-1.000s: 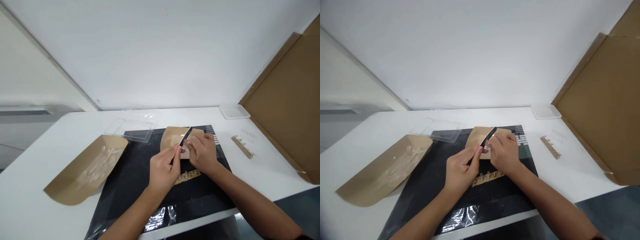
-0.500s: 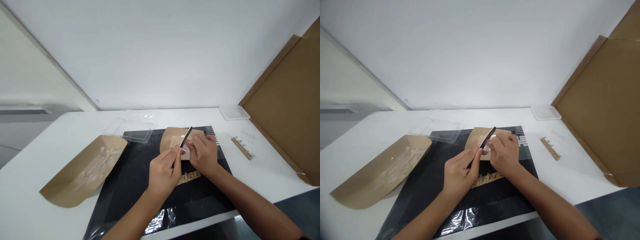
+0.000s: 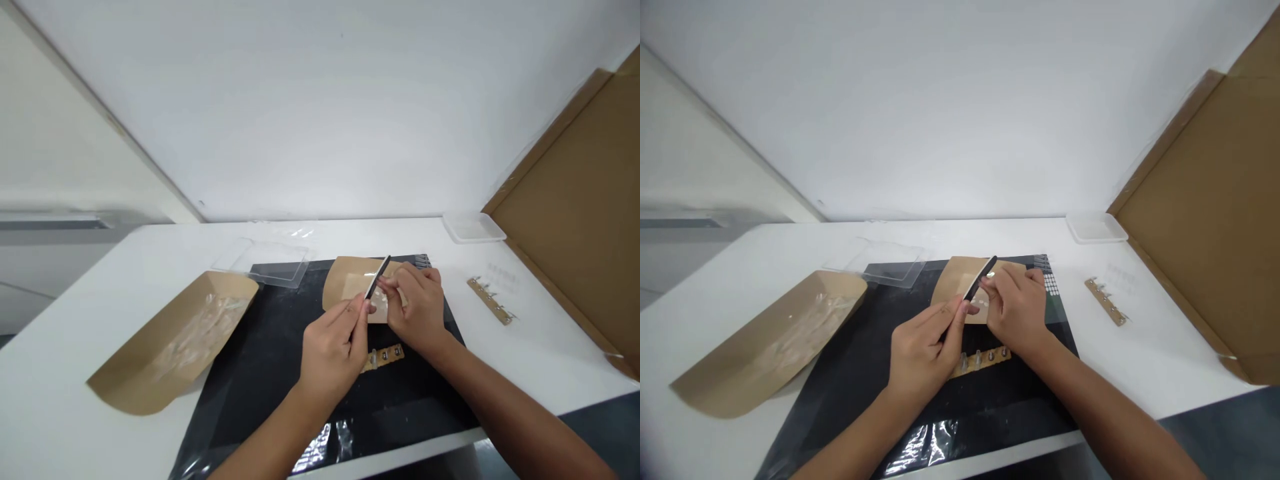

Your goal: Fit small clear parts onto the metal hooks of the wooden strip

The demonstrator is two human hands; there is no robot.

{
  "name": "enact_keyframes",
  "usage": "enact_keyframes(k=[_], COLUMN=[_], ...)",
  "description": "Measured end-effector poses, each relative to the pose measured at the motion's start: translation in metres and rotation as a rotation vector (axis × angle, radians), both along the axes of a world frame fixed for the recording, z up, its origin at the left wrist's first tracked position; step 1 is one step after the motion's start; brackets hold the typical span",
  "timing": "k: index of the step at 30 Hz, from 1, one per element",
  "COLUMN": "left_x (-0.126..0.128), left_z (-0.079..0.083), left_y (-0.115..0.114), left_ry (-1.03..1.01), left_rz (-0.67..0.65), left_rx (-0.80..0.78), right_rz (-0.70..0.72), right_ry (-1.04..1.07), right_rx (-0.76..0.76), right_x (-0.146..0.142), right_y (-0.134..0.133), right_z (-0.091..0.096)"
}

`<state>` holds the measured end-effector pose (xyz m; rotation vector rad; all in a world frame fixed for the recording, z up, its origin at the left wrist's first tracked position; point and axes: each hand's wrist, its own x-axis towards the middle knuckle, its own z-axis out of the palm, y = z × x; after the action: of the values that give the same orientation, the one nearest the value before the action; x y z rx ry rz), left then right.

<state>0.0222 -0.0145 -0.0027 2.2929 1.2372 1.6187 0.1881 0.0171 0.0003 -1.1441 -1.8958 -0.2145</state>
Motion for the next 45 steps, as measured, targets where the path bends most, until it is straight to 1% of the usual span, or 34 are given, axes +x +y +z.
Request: enact_keyframes(k=[4,8,13,18,23,26,35,42,45], left_x=[-0.0011,-0.0007,-0.0012,-0.0013,0.0001,-0.0005,-0.0013,-0.0020,-0.0043], left_z=[-0.0001,0.0006,-0.0006,0.0026,0.0061,0.0064,0.0060,0.0075,0.0058], left_y=[-0.0012,-0.0033,-0.0014,-0.0009,-0.0016,-0.0003,0.0004,-0.0004,0.0008], left_ry=[0.031,0.037,0.039,-0.009,-0.052,-0.065,-0.075,-0.064,-0.057], left_rz=[0.023,0.029,0.031,0.026,0.007,-0.008,-0.018,-0.035,-0.032], left_rx=[0.022,0.033,0.036,-0.001,-0.048,-0.079,-0.143,-0.128,-0.144], right_rz=[0.045,-0.016,0.084,0.095,0.126,0.133,0.155,0.199,0.247], right_ry=[-0.052,-0.022,-0.034,0.127,0.360,0.398,0.548,0.591,0.655], right_rx=[0.006,0.025,-0.015,-0.039,-0.175,-0.233,-0.324,-0.357,-0.424], right_x=[-0.0021,-0.0023,-0.0005,0.0021,0.0024,0.0018,0.0053,0.0064,0.0061], right_y=[-0.0005,-0.0014,-0.0032,0.0015,0.0013,-0.0026,-0.0033,-0.0045,-0.0055], right_z=[0.0004,0.0012,-0.0002,-0.0010,0.0010,0.0018,-0.0032,-0.0036,-0.0024])
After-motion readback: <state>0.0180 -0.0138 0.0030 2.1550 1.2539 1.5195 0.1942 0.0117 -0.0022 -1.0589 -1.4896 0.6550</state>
